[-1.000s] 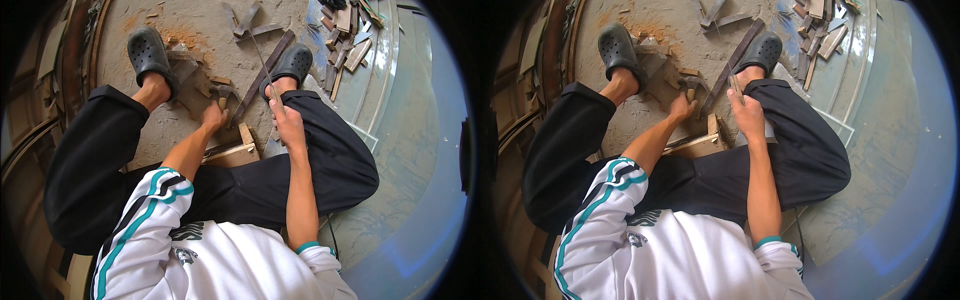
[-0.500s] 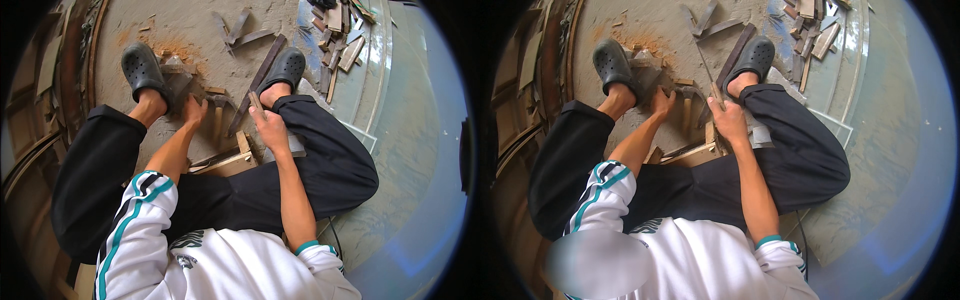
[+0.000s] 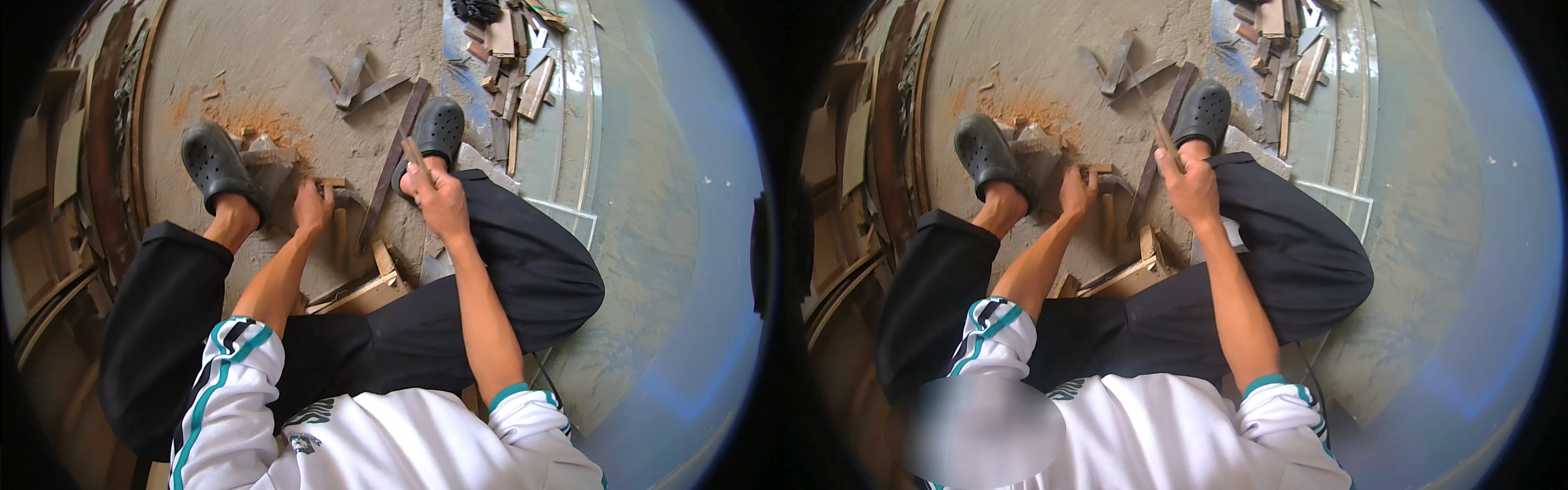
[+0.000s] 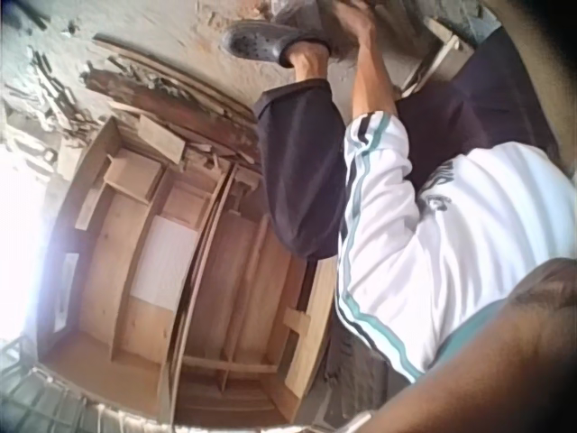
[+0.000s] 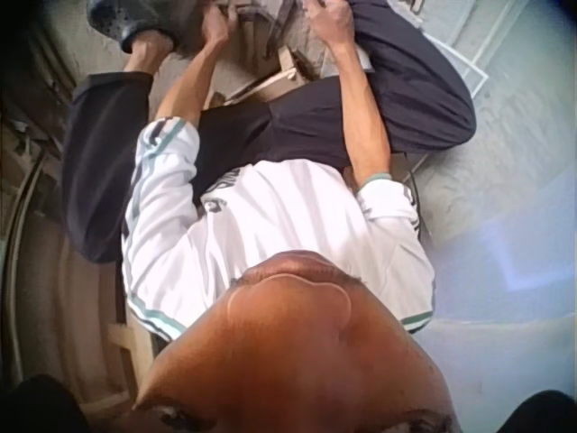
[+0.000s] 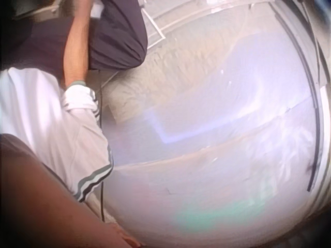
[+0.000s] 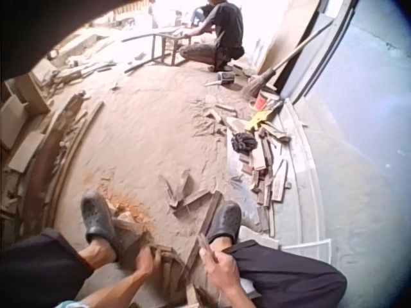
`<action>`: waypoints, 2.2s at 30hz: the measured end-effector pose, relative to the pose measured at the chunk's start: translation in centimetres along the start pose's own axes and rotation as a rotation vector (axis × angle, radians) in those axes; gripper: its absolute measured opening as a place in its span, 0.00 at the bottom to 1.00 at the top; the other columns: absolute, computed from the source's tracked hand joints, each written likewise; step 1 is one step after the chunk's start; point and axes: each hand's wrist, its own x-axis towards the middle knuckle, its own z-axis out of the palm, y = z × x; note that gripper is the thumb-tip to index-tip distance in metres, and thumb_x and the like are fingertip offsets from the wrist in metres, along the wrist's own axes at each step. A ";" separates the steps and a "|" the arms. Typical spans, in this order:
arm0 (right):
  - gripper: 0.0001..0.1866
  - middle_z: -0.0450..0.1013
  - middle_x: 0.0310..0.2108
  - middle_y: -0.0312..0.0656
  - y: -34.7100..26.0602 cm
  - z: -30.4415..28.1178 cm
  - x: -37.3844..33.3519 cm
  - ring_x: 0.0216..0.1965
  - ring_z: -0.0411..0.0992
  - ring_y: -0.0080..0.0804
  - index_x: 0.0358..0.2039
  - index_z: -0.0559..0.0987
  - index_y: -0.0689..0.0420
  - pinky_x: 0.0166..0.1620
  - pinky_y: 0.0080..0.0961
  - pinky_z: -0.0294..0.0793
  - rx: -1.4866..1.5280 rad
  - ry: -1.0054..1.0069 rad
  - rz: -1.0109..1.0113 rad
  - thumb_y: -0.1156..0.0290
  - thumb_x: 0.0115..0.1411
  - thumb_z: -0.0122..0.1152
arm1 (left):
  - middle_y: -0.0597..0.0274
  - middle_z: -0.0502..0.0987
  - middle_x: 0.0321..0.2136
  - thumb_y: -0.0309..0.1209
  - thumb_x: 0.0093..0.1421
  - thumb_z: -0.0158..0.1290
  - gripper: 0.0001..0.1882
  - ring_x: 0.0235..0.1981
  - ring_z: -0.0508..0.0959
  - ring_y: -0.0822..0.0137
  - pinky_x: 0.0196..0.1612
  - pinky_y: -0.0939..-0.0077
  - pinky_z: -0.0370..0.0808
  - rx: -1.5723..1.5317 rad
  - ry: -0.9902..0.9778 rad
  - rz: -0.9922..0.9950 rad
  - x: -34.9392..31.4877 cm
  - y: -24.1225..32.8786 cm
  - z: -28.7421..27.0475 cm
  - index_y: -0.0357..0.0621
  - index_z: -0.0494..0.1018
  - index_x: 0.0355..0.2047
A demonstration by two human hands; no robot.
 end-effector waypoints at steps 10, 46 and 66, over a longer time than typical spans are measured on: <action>0.31 0.73 0.24 0.61 3.6 -7.6 9.3 0.29 0.74 0.64 0.23 0.76 0.63 0.32 0.47 0.71 -0.210 0.134 -0.206 0.44 0.68 0.53 | 0.55 0.82 0.32 0.52 0.67 0.54 0.28 0.30 0.80 0.66 0.38 0.69 0.77 -0.411 -0.191 0.220 3.1 14.9 2.5 0.35 0.77 0.46; 0.22 0.70 0.42 0.47 13.3 -18.0 23.4 0.48 0.70 0.49 0.39 0.71 0.55 0.50 0.45 0.70 -0.961 0.881 -0.163 0.61 0.52 0.74 | 0.46 0.79 0.25 0.51 0.59 0.61 0.31 0.29 0.78 0.60 0.38 0.61 0.74 -0.437 -0.055 -0.205 2.3 12.3 -2.5 0.24 0.76 0.30; 0.26 0.69 0.22 0.35 -13.3 -10.8 3.3 0.23 0.68 0.29 0.42 0.75 0.54 0.27 0.29 0.70 0.978 -0.050 0.178 0.44 0.60 0.68 | 0.63 0.74 0.25 0.44 0.66 0.56 0.21 0.26 0.72 0.72 0.32 0.71 0.70 -1.376 0.067 -0.117 -1.3 19.6 -11.9 0.34 0.76 0.29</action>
